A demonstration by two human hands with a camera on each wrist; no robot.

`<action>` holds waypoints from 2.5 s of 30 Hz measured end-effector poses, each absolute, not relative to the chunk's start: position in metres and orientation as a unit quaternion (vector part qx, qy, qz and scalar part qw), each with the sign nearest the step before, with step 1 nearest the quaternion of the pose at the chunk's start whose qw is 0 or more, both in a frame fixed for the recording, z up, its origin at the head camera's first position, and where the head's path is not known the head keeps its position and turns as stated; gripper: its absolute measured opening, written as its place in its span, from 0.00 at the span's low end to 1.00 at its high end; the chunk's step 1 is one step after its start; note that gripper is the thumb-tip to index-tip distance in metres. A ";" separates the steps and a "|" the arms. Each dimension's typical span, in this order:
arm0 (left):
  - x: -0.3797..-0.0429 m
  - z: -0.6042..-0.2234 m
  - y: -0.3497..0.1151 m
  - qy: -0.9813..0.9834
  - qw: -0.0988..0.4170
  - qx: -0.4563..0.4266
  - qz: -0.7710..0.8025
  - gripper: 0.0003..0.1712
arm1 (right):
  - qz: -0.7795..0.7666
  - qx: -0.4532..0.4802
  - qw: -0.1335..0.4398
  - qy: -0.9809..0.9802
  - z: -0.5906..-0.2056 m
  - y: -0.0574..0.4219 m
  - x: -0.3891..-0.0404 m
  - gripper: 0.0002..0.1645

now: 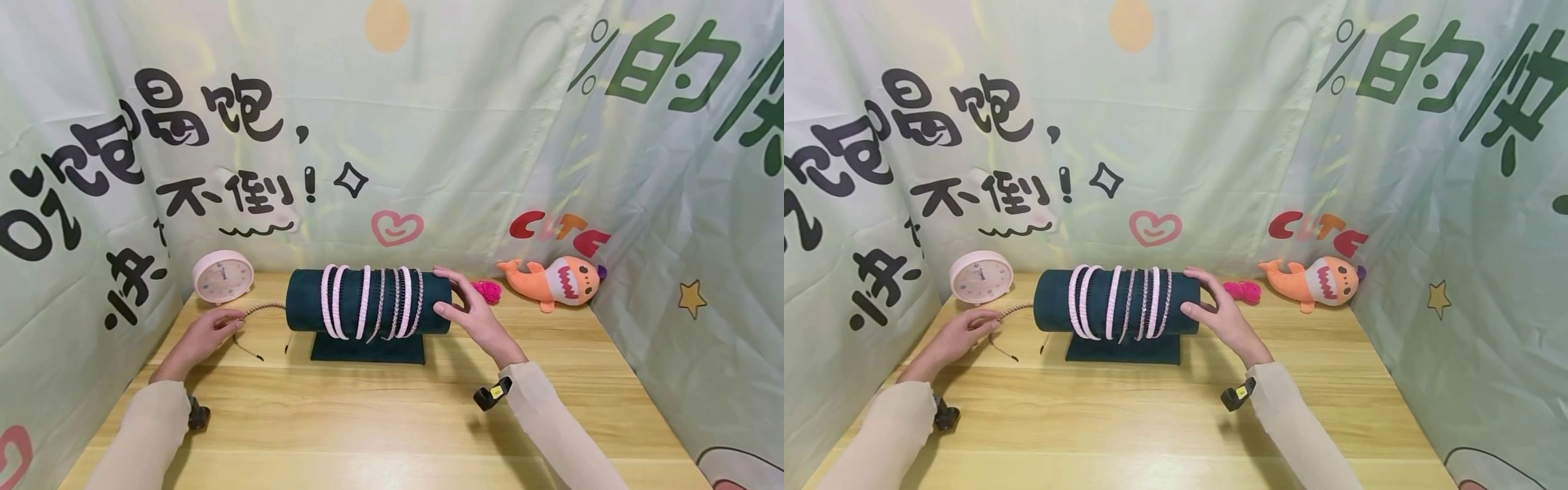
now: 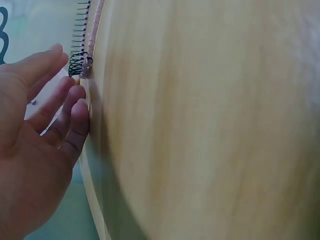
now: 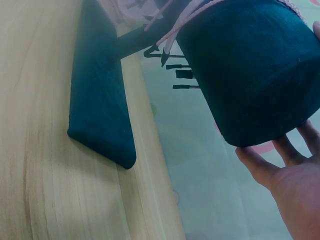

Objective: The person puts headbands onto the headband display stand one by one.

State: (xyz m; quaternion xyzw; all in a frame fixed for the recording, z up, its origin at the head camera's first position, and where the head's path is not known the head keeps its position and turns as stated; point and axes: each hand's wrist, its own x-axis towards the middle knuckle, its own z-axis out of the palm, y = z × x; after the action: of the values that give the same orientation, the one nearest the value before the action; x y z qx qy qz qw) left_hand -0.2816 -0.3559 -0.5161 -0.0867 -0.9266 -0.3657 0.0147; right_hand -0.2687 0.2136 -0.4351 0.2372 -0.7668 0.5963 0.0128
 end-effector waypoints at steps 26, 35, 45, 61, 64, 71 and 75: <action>-0.268 -0.504 -0.361 -0.941 0.008 -0.027 -0.338 0.31 | 0.602 0.241 0.015 -0.761 -0.434 0.213 -0.267 0.38; -0.262 -0.502 -0.370 -0.934 0.012 -0.009 -0.357 0.25 | 0.597 0.240 0.014 -0.765 -0.435 0.212 -0.267 0.39; -0.252 -0.500 -0.373 -0.892 -0.033 -0.054 -0.448 0.17 | 0.597 0.242 0.015 -0.765 -0.436 0.212 -0.267 0.39; -0.244 -0.507 -0.391 -0.810 -0.151 -0.054 -0.565 0.34 | 0.600 0.240 0.015 -0.763 -0.437 0.213 -0.268 0.39; -0.245 -0.508 -0.393 -0.821 -0.141 -0.049 -0.551 0.31 | 0.602 0.239 0.014 -0.762 -0.436 0.213 -0.268 0.39; -0.240 -0.508 -0.400 -0.817 -0.134 -0.072 -0.556 0.30 | 0.598 0.240 0.010 -0.765 -0.437 0.213 -0.269 0.39; -0.237 -0.508 -0.406 -0.803 -0.136 -0.072 -0.576 0.31 | 0.597 0.242 0.012 -0.765 -0.438 0.214 -0.270 0.39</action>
State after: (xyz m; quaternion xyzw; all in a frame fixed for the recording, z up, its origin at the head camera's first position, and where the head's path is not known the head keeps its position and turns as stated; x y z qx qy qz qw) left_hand -0.2374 -0.4062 -0.5082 -0.0719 -0.8028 -0.5760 -0.1363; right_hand -0.2696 0.2137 -0.4376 0.2418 -0.7646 0.5973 0.0116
